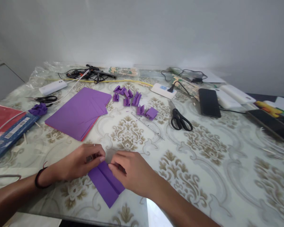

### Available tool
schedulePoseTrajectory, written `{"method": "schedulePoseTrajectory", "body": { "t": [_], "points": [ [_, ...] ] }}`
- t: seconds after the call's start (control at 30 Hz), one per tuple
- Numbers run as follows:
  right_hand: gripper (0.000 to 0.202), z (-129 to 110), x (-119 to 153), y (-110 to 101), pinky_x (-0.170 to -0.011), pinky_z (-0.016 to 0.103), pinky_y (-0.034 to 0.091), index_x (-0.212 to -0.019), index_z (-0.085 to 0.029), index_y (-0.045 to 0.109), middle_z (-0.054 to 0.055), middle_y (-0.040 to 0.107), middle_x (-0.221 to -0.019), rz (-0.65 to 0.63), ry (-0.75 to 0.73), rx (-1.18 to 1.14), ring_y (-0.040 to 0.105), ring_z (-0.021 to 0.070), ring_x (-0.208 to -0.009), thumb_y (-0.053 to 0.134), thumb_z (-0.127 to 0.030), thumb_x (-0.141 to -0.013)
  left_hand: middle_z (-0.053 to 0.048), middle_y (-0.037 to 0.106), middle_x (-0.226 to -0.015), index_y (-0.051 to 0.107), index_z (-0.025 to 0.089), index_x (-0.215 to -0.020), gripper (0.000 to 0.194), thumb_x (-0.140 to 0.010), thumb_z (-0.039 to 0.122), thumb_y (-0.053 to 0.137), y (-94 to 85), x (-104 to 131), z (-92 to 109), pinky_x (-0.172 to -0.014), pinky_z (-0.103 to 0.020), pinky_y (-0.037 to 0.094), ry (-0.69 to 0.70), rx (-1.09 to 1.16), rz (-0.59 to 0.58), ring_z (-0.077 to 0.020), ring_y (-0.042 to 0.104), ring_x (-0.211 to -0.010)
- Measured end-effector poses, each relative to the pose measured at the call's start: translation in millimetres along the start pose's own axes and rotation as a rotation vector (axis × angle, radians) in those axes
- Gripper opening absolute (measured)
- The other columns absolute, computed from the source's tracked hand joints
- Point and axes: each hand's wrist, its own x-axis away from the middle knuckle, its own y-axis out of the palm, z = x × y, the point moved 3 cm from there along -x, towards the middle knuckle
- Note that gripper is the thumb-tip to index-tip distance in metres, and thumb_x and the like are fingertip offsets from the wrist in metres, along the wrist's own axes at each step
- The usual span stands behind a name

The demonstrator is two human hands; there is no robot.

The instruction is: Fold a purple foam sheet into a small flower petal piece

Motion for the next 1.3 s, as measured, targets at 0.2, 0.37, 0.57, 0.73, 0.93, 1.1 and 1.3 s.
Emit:
{"method": "schedulePoseTrajectory", "body": {
  "t": [0.2, 0.37, 0.57, 0.73, 0.93, 1.1, 1.3],
  "points": [
    [0.021, 0.4, 0.2, -0.2, -0.064, 0.027, 0.043, -0.078, -0.018, 0.064, -0.002, 0.059, -0.073, -0.003, -0.004, 0.008, 0.058, 0.0143, -0.066, 0.062, -0.014, -0.099, 0.000, 0.062, -0.077, 0.063, 0.017, -0.087, 0.019, -0.103, 0.023, 0.053, 0.1, 0.1, 1.1, -0.066, -0.025, 0.040, 0.007, -0.002, -0.002, -0.0133, 0.056, -0.069],
    [0.021, -1.2, 0.1, -1.4, -0.064, 0.027, 0.044, -0.079, -0.019, 0.064, -0.002, 0.060, -0.074, -0.003, 0.001, 0.005, 0.058, 0.0145, -0.067, 0.062, -0.014, -0.099, 0.000, 0.063, -0.077, 0.063, 0.018, -0.087, 0.021, -0.103, 0.024, 0.052, -0.1, 0.3, 2.1, -0.066, -0.025, 0.041, 0.006, -0.021, -0.007, -0.0138, 0.056, -0.069],
    [0.022, -1.3, 0.2, -1.7, -0.064, 0.027, 0.044, -0.078, -0.019, 0.064, -0.002, 0.059, -0.073, 0.001, 0.000, 0.014, 0.058, 0.0145, -0.066, 0.062, -0.014, -0.099, -0.001, 0.064, -0.078, 0.063, 0.018, -0.087, 0.019, -0.102, 0.022, 0.053, 0.0, -0.2, 0.9, -0.067, -0.025, 0.041, 0.011, -0.019, 0.001, -0.0141, 0.058, -0.070],
    [0.022, -0.8, -0.1, -1.3, -0.064, 0.027, 0.044, -0.078, -0.019, 0.064, -0.002, 0.060, -0.074, -0.005, 0.003, 0.016, 0.059, 0.0145, -0.067, 0.062, -0.014, -0.099, 0.000, 0.064, -0.078, 0.063, 0.018, -0.087, 0.019, -0.103, 0.023, 0.053, 0.6, 0.0, -0.4, -0.067, -0.025, 0.042, 0.007, -0.019, 0.001, -0.0140, 0.058, -0.070],
    [0.021, -1.1, 0.4, -1.0, -0.064, 0.027, 0.044, -0.078, -0.019, 0.064, -0.002, 0.060, -0.074, -0.008, 0.003, 0.010, 0.058, 0.0142, -0.066, 0.062, -0.014, -0.099, 0.000, 0.064, -0.077, 0.063, 0.018, -0.087, 0.019, -0.102, 0.022, 0.054, -0.4, -0.1, 1.2, -0.066, -0.024, 0.041, 0.008, -0.010, 0.005, -0.0134, 0.057, -0.069],
    [0.021, -0.7, 0.4, -1.1, -0.064, 0.027, 0.044, -0.078, -0.019, 0.064, -0.002, 0.059, -0.073, -0.005, 0.003, 0.011, 0.058, 0.0144, -0.066, 0.062, -0.014, -0.099, 0.000, 0.064, -0.076, 0.063, 0.018, -0.086, 0.021, -0.103, 0.023, 0.052, -0.6, -0.1, 2.4, -0.065, -0.025, 0.042, 0.014, -0.027, 0.006, -0.0137, 0.057, -0.068],
    [0.021, -0.8, -0.4, -1.4, -0.063, 0.027, 0.043, -0.079, -0.020, 0.064, -0.002, 0.060, -0.073, -0.015, 0.013, -0.001, 0.058, 0.0147, -0.066, 0.061, -0.015, -0.099, 0.000, 0.065, -0.077, 0.063, 0.018, -0.086, 0.021, -0.103, 0.023, 0.053, -0.4, 0.5, 1.4, -0.066, -0.025, 0.042, 0.008, -0.024, 0.000, -0.0140, 0.058, -0.069]
  ]
}}
